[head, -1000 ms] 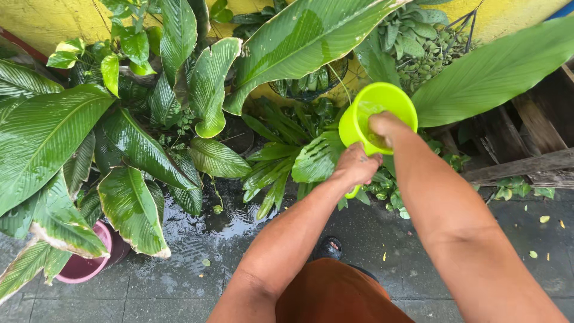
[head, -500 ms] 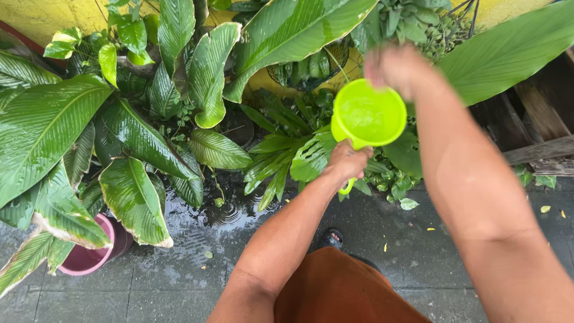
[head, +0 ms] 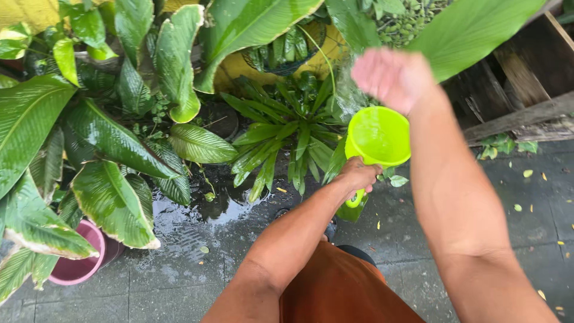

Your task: The person scoops water from buckets using a dipper and splashes the water onto various plants by hand.

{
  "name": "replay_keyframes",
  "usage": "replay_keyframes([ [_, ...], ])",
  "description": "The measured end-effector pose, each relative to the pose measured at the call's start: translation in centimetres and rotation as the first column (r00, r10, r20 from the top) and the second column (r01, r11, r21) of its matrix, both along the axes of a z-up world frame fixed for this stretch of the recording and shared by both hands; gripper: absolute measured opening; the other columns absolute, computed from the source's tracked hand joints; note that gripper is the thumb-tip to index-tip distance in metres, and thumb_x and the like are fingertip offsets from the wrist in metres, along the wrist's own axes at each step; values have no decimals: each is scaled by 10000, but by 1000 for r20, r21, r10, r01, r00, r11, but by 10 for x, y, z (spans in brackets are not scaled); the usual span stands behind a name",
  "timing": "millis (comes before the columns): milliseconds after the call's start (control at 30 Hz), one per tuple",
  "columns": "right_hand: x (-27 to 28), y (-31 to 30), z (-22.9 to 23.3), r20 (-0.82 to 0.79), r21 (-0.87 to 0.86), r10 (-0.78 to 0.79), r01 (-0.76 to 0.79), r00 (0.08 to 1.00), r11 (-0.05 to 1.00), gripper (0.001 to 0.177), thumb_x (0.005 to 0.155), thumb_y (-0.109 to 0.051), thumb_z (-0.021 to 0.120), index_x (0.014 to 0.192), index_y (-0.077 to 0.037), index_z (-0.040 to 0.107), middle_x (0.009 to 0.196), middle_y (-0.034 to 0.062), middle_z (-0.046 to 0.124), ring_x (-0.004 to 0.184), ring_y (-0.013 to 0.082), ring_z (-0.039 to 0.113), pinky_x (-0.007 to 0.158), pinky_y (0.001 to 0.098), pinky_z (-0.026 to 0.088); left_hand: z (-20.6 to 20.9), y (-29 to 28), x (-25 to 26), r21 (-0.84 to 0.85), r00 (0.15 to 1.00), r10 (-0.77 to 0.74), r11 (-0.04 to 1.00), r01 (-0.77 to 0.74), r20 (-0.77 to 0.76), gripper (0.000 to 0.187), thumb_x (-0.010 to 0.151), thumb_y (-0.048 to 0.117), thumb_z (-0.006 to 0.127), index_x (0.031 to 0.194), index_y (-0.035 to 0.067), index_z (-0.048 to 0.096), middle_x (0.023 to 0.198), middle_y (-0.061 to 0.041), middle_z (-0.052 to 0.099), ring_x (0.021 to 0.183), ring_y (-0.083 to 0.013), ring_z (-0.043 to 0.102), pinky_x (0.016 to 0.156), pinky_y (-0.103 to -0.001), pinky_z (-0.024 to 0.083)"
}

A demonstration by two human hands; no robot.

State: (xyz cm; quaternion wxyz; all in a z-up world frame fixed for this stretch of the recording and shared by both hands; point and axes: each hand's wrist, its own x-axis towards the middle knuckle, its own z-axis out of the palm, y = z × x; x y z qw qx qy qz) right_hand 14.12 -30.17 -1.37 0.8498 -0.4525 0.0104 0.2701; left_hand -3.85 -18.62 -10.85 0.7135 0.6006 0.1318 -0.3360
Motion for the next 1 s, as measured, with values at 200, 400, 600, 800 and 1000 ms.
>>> replay_keyframes([
  [200,-16,-16,10,190,-802,-56,188,980,566,307,1019,-208,461,954,-13,689,876,117,710,745,213,681,665,342,565,14,2,-5,130,993,-80,989,69,84,316,917,258,692,1056,-22,642,722,-92,647,500,-167,587,461,-348,504],
  [400,-65,-88,-162,-85,-974,-108,-60,991,221,208,990,-140,566,1008,32,681,862,176,676,681,287,642,573,453,508,25,-1,-16,374,892,-302,912,168,337,319,927,271,642,1052,-18,691,733,-170,726,550,-213,689,595,-365,547],
  [600,-61,-32,-95,-226,-339,-294,208,929,917,243,977,-71,574,1180,29,662,1086,189,724,995,326,728,942,469,604,16,-4,-14,145,995,-47,989,33,93,319,883,245,692,1085,12,607,704,-94,659,468,-187,580,436,-375,495],
  [800,-39,-7,45,385,-510,-168,360,908,781,173,987,-132,605,1133,-57,659,1089,76,742,979,209,727,849,363,599,25,8,-18,116,995,-47,993,36,93,332,896,240,683,1089,-27,650,772,-74,663,481,-146,574,413,-333,478],
  [1000,-80,-60,-87,71,-929,-99,102,993,355,80,867,-84,647,847,-19,690,755,96,679,653,201,646,570,360,518,33,10,-17,320,935,-282,925,205,217,369,883,263,676,1114,-18,619,840,-137,716,512,-208,655,523,-374,540],
])
